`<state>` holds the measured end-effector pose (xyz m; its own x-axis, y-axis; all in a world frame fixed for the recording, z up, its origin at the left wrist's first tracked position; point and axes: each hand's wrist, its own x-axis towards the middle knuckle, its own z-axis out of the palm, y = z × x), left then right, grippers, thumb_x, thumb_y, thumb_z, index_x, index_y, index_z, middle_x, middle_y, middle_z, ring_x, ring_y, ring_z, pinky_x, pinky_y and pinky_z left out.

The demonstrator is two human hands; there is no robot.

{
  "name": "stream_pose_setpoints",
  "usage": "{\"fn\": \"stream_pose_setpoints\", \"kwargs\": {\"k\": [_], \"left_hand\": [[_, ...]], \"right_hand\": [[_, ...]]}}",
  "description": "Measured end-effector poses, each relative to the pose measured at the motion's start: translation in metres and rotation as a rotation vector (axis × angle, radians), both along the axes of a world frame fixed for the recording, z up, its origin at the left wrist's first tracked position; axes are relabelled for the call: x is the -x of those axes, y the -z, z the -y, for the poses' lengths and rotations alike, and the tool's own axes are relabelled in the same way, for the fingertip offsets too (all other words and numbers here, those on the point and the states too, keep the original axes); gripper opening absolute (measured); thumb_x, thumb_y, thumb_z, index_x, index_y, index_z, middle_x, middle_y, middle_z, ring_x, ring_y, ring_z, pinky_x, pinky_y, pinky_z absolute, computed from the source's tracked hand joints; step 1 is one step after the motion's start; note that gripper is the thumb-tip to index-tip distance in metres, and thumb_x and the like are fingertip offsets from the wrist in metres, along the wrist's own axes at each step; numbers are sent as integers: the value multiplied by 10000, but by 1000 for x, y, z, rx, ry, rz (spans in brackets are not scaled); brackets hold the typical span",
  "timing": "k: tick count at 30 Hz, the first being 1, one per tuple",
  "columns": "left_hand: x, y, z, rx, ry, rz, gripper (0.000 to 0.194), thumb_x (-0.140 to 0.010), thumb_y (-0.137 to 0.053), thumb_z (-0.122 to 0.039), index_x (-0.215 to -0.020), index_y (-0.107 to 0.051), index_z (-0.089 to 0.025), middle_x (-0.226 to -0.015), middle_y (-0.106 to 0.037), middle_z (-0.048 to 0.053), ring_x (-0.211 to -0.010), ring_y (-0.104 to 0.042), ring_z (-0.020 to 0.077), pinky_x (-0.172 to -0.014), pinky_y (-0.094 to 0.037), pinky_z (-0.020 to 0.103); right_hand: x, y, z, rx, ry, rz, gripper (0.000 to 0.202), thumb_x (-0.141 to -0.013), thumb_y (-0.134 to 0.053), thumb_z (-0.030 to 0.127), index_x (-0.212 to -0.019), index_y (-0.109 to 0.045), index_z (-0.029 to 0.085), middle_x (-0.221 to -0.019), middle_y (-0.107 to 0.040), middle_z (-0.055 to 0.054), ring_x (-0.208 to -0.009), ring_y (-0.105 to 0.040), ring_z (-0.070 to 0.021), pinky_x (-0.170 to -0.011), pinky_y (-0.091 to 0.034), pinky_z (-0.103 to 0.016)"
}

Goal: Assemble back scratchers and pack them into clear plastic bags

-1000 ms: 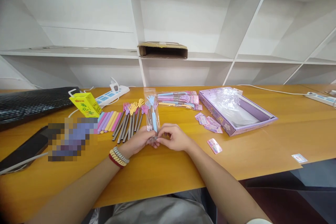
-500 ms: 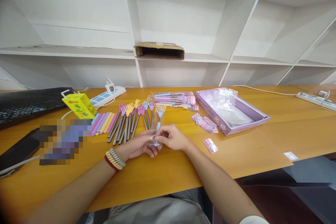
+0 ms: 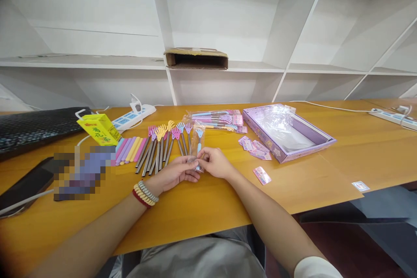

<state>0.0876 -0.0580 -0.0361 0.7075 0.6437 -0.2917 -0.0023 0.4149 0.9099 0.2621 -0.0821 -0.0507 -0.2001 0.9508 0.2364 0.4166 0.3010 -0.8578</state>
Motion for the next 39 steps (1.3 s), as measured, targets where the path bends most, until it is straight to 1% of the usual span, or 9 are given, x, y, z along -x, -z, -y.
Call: {"fn": "stream_pose_setpoints", "kwargs": {"k": [3, 6, 9, 13, 18, 25, 29, 35, 39], "left_hand": [[1, 4, -1, 3, -7, -4, 281, -692, -707, -297, -859, -576, -114, -815, -651, 99, -663, -637, 143, -652, -533, 277], [1, 5, 0, -27, -24, 1, 286, -675, -719, -262, -864, -554, -125, -796, -643, 78, -672, -638, 147, -655, -533, 289], [1, 2, 2, -88, -24, 10, 329, -677, -717, -256, -921, -526, -145, -796, -639, 65, -693, -643, 161, -670, -530, 317], [1, -3, 3, -158, -2, 3, 353, -685, -705, -249, -968, -525, -142, -809, -641, 69, -740, -648, 187, -709, -520, 345], [2, -5, 2, -271, -1, 20, 340, -693, -694, -261, -971, -560, -118, -912, -647, 101, -858, -631, 205, -806, -493, 368], [2, -6, 1, -374, 25, 6, 343, -655, -721, -227, -953, -578, -134, -819, -654, 51, -735, -619, 165, -717, -511, 332], [3, -6, -1, -343, 39, 13, 290, -657, -723, -235, -883, -583, -119, -748, -643, 37, -689, -611, 159, -678, -521, 334], [4, -5, 0, -265, 58, 94, 257, -774, -619, -326, -881, -595, -93, -803, -657, 90, -744, -630, 176, -741, -516, 359], [2, -1, 2, -180, 37, 141, 312, -798, -575, -390, -845, -600, -83, -729, -651, 99, -678, -642, 191, -680, -524, 357]], "right_hand": [[-1, 2, -2, -34, 109, 94, 245, -737, -627, 374, -840, -535, 171, -501, -509, 64, -433, -445, -75, -441, -322, -192], [-3, 3, -4, 26, 190, 89, 473, -663, -694, 423, -1008, -502, 163, -566, -545, 54, -480, -482, -93, -454, -341, -203], [-5, 0, -5, 113, 79, -6, 527, -682, -676, 455, -1071, -510, 141, -659, -587, 14, -551, -516, -103, -489, -376, -212], [-5, -3, -3, 104, -111, -118, 363, -729, -623, 477, -833, -602, 130, -668, -564, 11, -577, -478, -91, -525, -377, -217], [-4, 2, -6, 87, -106, -140, 308, -723, -648, 427, -825, -612, 138, -597, -491, 42, -518, -396, -69, -498, -343, -205], [0, -1, -6, 203, -238, -365, 402, -665, -703, 425, -931, -603, 141, -763, -612, -12, -652, -538, -117, -610, -445, -244], [2, -3, -3, 219, -288, -412, 347, -699, -673, 423, -864, -611, 124, -719, -608, -10, -621, -543, -118, -617, -446, -258], [0, 3, -5, 113, -125, -308, 360, -735, -639, 446, -903, -551, 140, -731, -582, -4, -615, -514, -111, -573, -411, -230], [-1, -3, -2, 124, -353, -227, 361, -846, -470, 486, -797, -561, 140, -657, -582, -3, -619, -537, -119, -628, -427, -242]]}}
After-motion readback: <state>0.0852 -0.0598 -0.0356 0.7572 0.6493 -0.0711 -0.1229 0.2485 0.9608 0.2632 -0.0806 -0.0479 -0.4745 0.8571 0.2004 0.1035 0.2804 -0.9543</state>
